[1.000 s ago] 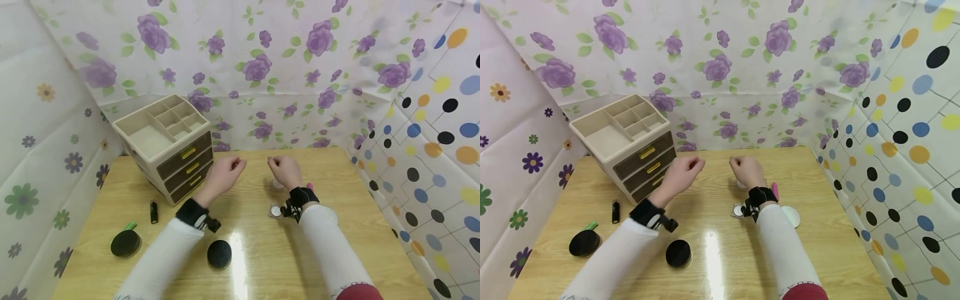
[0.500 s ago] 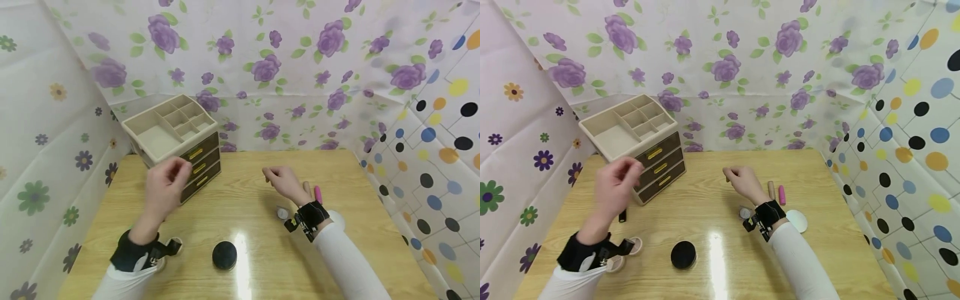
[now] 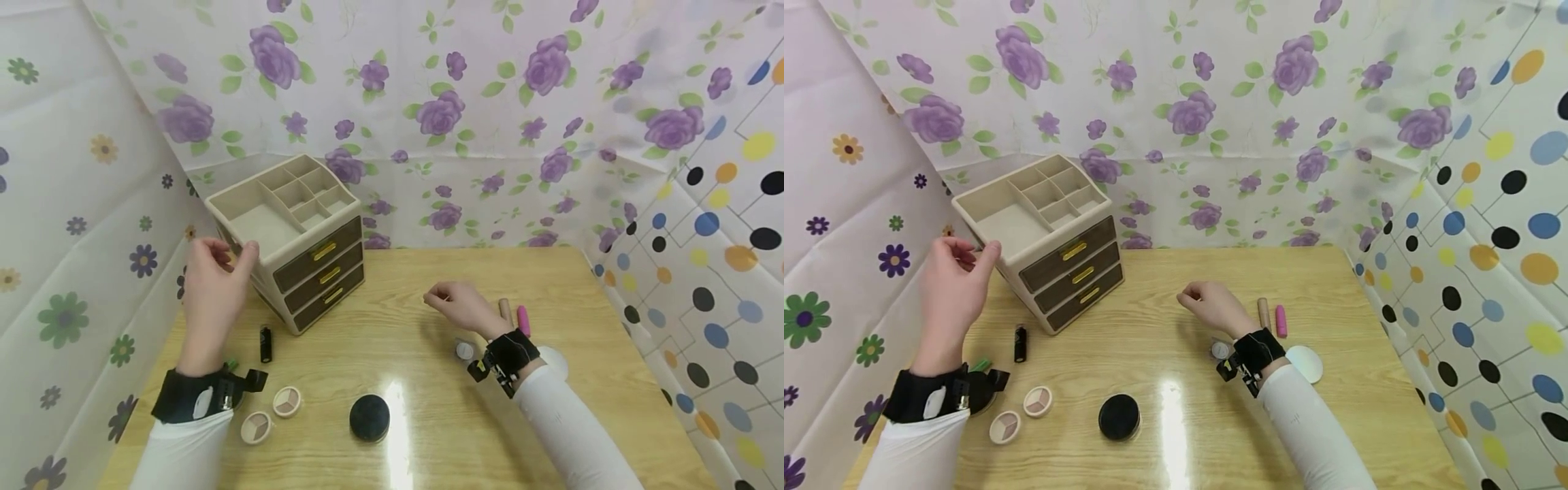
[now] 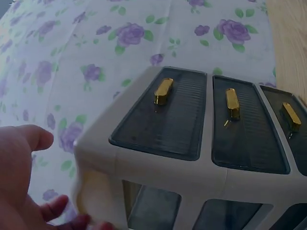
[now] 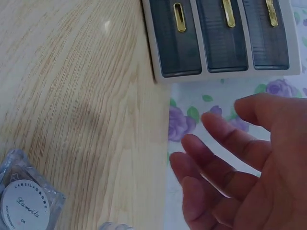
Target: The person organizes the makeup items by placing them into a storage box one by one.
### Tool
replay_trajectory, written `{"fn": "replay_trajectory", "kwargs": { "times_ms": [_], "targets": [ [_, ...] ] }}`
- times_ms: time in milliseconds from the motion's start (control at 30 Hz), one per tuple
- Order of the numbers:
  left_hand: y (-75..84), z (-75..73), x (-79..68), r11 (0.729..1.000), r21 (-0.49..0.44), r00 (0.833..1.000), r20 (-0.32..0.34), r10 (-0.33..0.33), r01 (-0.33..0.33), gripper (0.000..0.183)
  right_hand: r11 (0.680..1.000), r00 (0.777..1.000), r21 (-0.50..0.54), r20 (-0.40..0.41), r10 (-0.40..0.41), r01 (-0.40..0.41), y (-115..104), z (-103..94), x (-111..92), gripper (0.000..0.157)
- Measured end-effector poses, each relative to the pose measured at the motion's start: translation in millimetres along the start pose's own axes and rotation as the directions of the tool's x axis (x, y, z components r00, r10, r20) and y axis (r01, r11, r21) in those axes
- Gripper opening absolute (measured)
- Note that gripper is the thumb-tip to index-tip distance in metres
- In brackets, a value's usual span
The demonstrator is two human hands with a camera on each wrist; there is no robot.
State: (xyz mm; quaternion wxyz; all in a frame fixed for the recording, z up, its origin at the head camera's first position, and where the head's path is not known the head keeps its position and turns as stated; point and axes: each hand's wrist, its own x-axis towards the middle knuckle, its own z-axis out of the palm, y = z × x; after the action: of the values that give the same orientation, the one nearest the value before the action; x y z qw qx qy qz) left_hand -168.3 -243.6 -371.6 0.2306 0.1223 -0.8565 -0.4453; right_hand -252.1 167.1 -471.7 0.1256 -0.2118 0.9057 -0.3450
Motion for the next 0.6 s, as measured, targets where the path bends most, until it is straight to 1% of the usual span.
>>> {"fn": "replay_trajectory", "kwargs": {
  "times_ms": [33,100,167,233,333,433,500,600],
  "targets": [
    [-2.4,1.4,2.9,1.000,-0.008,0.999,0.040,-0.024,0.024,0.071,1.000,1.000,-0.008,0.006,-0.002,0.002,0,0.0,0,0.033],
    [-6.4,4.7,7.7,0.998,-0.039,0.992,0.117,-0.052,0.057,0.085,1.000,1.000,-0.025,0.016,-0.001,0.002,-1,-0.2,1,0.034],
    [-10.7,9.8,12.0,0.992,-0.104,0.982,0.183,-0.047,0.067,0.096,0.999,1.000,-0.039,0.025,0.008,-0.007,0,0.0,1,0.034],
    [-12.6,14.9,15.1,0.985,-0.164,0.977,0.214,-0.015,0.051,0.102,0.999,0.999,-0.046,0.029,0.017,-0.016,-1,0.0,1,0.034],
    [-12.0,20.2,17.1,0.971,-0.241,0.973,0.227,0.051,0.005,0.099,0.998,0.999,-0.058,0.036,0.024,-0.022,0,-0.6,1,0.034],
    [-8.9,22.9,17.4,0.959,-0.284,0.973,0.218,0.075,-0.011,0.089,0.998,0.999,-0.064,0.043,0.024,-0.021,1,-1.5,1,0.035],
    [-6.8,23.3,17.4,0.953,-0.303,0.975,0.212,0.060,0.007,0.084,0.997,0.998,-0.068,0.046,0.030,-0.027,2,-1.9,2,0.035],
    [-4.0,23.6,17.8,0.946,-0.321,0.981,0.195,0.019,0.046,0.077,0.996,0.998,-0.077,0.056,0.039,-0.035,4,-2.0,3,0.034]
  ]
}}
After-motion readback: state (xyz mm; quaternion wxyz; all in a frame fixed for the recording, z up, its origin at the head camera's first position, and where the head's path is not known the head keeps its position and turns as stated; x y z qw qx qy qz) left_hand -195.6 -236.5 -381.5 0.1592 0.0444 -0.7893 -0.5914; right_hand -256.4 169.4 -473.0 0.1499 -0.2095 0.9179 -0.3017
